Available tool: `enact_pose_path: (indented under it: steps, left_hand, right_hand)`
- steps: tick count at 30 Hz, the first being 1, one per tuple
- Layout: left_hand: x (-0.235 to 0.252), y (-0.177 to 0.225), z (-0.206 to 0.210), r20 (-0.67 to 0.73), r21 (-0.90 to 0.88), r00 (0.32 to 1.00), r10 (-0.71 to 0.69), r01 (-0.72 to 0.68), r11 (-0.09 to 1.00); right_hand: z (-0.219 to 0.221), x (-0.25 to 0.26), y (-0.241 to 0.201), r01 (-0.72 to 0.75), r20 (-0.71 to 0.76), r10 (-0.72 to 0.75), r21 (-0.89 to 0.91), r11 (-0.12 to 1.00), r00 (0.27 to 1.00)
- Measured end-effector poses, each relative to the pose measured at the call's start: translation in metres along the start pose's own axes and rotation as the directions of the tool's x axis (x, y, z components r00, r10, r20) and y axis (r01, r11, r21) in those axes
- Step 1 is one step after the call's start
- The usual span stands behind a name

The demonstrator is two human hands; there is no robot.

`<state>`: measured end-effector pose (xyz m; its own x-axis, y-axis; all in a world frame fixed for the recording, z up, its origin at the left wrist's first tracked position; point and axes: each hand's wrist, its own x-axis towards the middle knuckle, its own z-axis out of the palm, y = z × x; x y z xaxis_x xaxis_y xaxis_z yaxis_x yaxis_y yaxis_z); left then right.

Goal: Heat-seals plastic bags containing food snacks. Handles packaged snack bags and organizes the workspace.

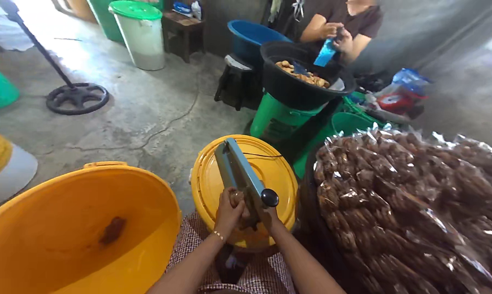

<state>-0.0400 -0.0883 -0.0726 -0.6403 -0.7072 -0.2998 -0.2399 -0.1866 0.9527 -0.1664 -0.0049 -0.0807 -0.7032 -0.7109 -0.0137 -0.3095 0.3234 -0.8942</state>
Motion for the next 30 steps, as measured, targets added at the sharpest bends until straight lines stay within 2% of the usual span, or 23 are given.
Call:
enact_pose_path:
  steps: [2,4,5,7,9,10,12,14,17,19,25,30]
  left_hand:
    - [0.012,0.002,-0.004,-0.005,-0.003,1.0,-0.02,0.02,1.0]
    - [0.022,0.009,-0.008,-0.002,-0.032,0.999,-0.032,0.032,0.999]
    - [0.027,0.011,-0.011,-0.005,-0.048,1.0,-0.027,0.026,0.999]
    - [0.038,0.015,-0.015,-0.024,-0.066,1.0,-0.013,0.011,0.998]
    - [0.047,0.019,-0.018,-0.033,-0.07,0.999,-0.004,0.001,0.998]
    - [0.051,0.02,-0.019,-0.033,-0.065,0.999,-0.004,0.002,0.998]
    - [0.054,0.022,-0.02,-0.027,-0.061,0.999,-0.021,0.019,0.998]
    - [0.052,0.02,-0.022,-0.037,-0.083,0.999,-0.039,0.036,0.996]
    - [0.049,0.006,-0.025,-0.074,-0.22,0.991,-0.114,0.095,0.971]
    - [0.05,0.002,-0.024,-0.031,-0.322,0.989,-0.145,0.127,0.938]
    - [0.056,0.001,-0.025,0.032,-0.347,0.995,-0.092,0.097,0.933]
    - [0.051,0.001,-0.027,-0.013,-0.242,0.996,-0.09,0.085,0.966]
  right_hand:
    - [-0.002,0.021,0.0,-0.008,0.04,0.01,-0.05,0.999,0.999]
    - [-0.02,0.04,-0.03,-0.074,0.08,0.083,-0.109,0.991,0.993]
    - [-0.033,0.044,-0.05,-0.094,0.161,0.107,-0.085,0.992,0.981]
    - [-0.057,0.043,-0.078,-0.015,0.4,0.047,-0.084,0.996,0.915]
    - [-0.065,0.035,-0.101,0.122,0.584,0.079,-0.297,0.947,0.808]
    - [-0.06,0.028,-0.109,0.167,0.599,0.158,-0.449,0.878,0.785]
    - [-0.039,0.017,-0.11,0.164,0.523,0.285,-0.655,0.738,0.804]
    - [-0.023,0.01,-0.101,0.121,0.427,0.293,-0.715,0.689,0.855]
    - [-0.016,-0.002,-0.081,0.147,0.336,0.127,-0.68,0.719,0.933]
    - [-0.017,-0.005,-0.072,0.178,0.298,0.027,-0.639,0.748,0.954]
    - [-0.022,-0.007,-0.068,0.175,0.293,0.002,-0.578,0.797,0.956]
    - [-0.023,-0.004,-0.07,0.158,0.331,0.037,-0.542,0.825,0.943]
